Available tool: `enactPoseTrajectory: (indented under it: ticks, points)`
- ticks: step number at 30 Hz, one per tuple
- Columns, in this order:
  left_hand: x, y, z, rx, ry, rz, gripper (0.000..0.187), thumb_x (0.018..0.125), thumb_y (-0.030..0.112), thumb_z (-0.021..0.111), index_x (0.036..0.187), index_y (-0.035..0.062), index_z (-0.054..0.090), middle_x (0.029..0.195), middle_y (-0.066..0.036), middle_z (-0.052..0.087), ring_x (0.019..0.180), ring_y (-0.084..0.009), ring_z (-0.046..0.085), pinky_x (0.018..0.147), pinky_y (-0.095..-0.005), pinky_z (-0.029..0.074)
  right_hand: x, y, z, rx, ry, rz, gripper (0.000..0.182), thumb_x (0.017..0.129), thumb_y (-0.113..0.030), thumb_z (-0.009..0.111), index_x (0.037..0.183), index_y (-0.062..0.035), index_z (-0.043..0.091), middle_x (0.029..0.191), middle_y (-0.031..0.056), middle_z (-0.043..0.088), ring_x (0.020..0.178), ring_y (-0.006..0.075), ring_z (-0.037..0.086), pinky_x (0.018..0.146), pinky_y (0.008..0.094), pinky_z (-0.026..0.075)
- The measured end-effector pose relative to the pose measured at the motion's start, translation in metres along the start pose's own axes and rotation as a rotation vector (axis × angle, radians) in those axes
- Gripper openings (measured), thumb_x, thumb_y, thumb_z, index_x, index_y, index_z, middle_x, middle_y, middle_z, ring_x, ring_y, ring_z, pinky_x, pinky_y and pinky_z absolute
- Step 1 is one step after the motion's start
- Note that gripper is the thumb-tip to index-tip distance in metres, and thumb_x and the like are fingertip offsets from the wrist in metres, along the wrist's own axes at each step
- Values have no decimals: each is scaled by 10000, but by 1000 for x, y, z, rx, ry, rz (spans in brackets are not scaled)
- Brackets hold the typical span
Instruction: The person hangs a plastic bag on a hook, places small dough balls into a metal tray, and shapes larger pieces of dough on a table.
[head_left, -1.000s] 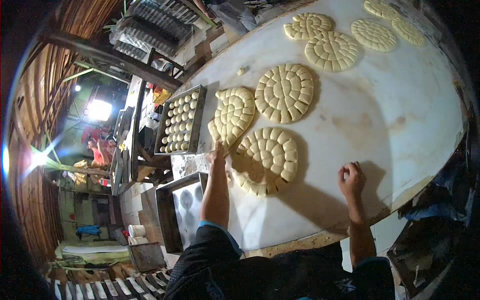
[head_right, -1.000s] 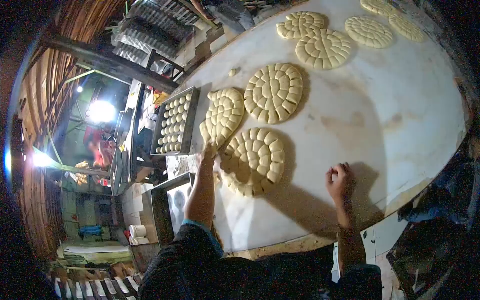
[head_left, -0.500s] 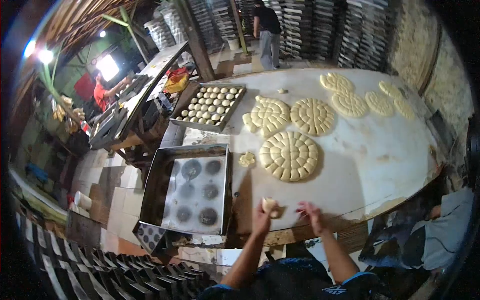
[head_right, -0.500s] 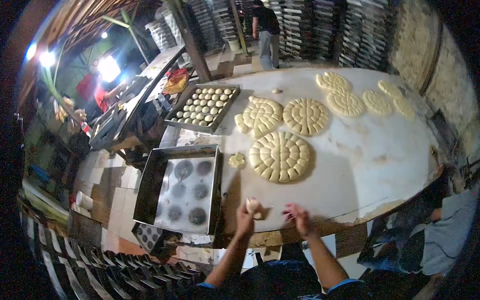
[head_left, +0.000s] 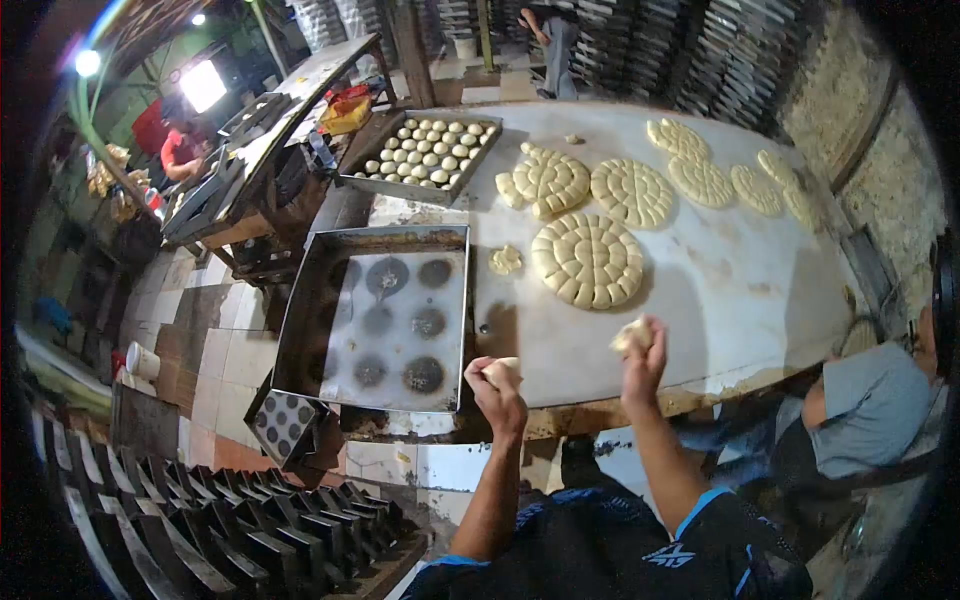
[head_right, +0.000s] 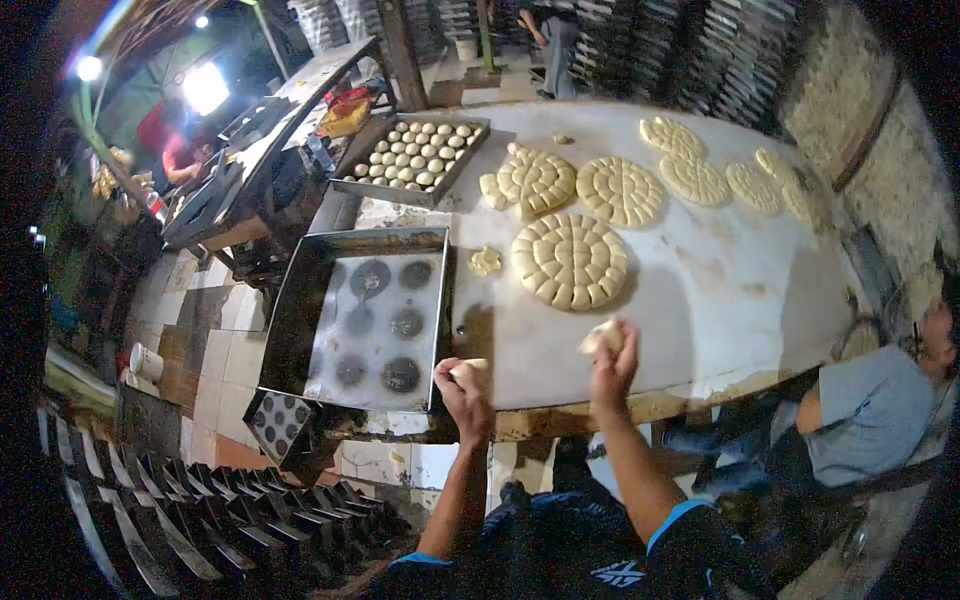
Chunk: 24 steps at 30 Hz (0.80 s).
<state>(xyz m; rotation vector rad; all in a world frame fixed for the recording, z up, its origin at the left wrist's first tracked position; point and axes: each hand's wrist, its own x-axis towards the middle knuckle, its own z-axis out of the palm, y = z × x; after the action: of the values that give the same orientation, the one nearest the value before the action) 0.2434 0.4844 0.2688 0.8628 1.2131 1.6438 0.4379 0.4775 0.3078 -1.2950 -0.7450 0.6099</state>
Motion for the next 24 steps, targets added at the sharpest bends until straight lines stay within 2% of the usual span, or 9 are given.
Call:
enactPoseTrajectory:
  ticks: [3, 5, 6, 9, 13, 16, 20, 23, 24]
  points:
    - [-11, -11, 11, 102, -31, -137, 218, 989, 244, 476, 1016, 30, 445, 797, -47, 499, 703, -135, 513, 623, -274, 440, 49, 36, -59, -198, 70, -281, 270, 916, -185, 580, 1117, -17, 514, 938, 77, 570, 860, 158, 531, 729, 297, 464]
    - [-22, -9, 12, 443, -520, 109, 228, 949, 236, 551, 970, 26, 466, 841, -91, 499, 738, -199, 512, 671, -341, 450, 64, 56, -110, -264, -127, -124, 244, 926, -233, 557, 1051, -26, 527, 907, 89, 556, 847, 166, 521, 734, 323, 453]
    - [-8, -47, 2, 689, -702, 530, 219, 859, 188, 648, 960, 43, 519, 906, -144, 509, 835, -301, 494, 742, -434, 426, 67, 57, -132, -495, -235, -59, 214, 940, -244, 518, 956, -31, 524, 856, 119, 534, 807, 226, 533, 719, 354, 446]
    - [32, -47, 1, 1173, -776, 714, 246, 772, 159, 695, 969, 79, 570, 919, -158, 516, 917, -386, 456, 816, -506, 381, 90, 70, -189, -1085, -723, -547, 126, 819, -160, 546, 854, -44, 512, 888, 155, 473, 851, 376, 455, 800, 490, 374]
    - [79, -59, 74, 1186, -558, 598, 277, 745, 263, 739, 904, 79, 607, 913, -132, 561, 937, -372, 492, 838, -491, 387, 154, 93, -158, -1097, -518, -483, 214, 739, -135, 592, 885, -4, 507, 970, 189, 446, 945, 398, 420, 854, 510, 334]
    - [41, -96, 125, 962, -602, 256, 285, 775, 269, 729, 906, 49, 603, 852, -113, 634, 871, -340, 561, 899, -455, 387, 136, 104, -108, -909, -475, -429, 178, 800, -97, 572, 911, 33, 524, 989, 242, 506, 967, 447, 476, 895, 532, 394]
    - [-27, -86, 67, 1028, -990, 459, 385, 778, 111, 648, 1154, 40, 601, 1151, -183, 593, 1132, -389, 502, 1014, -490, 368, 115, 115, -171, -840, -852, -562, 126, 746, -95, 590, 817, 5, 561, 976, 223, 542, 982, 436, 512, 975, 552, 388]
    - [32, -69, 24, 1171, -952, 332, 152, 777, 125, 665, 917, 74, 636, 980, -104, 622, 969, -316, 561, 875, -466, 418, 179, 116, -195, -909, -709, -539, 162, 689, -76, 620, 803, -6, 527, 904, 190, 511, 906, 434, 503, 954, 568, 383]
    - [52, -66, 42, 1265, -816, 466, 130, 773, 125, 666, 892, 86, 630, 943, -88, 624, 937, -300, 564, 853, -459, 417, 204, 98, -174, -934, -663, -487, 166, 716, -75, 594, 830, 8, 507, 892, 195, 493, 907, 434, 496, 966, 569, 372]
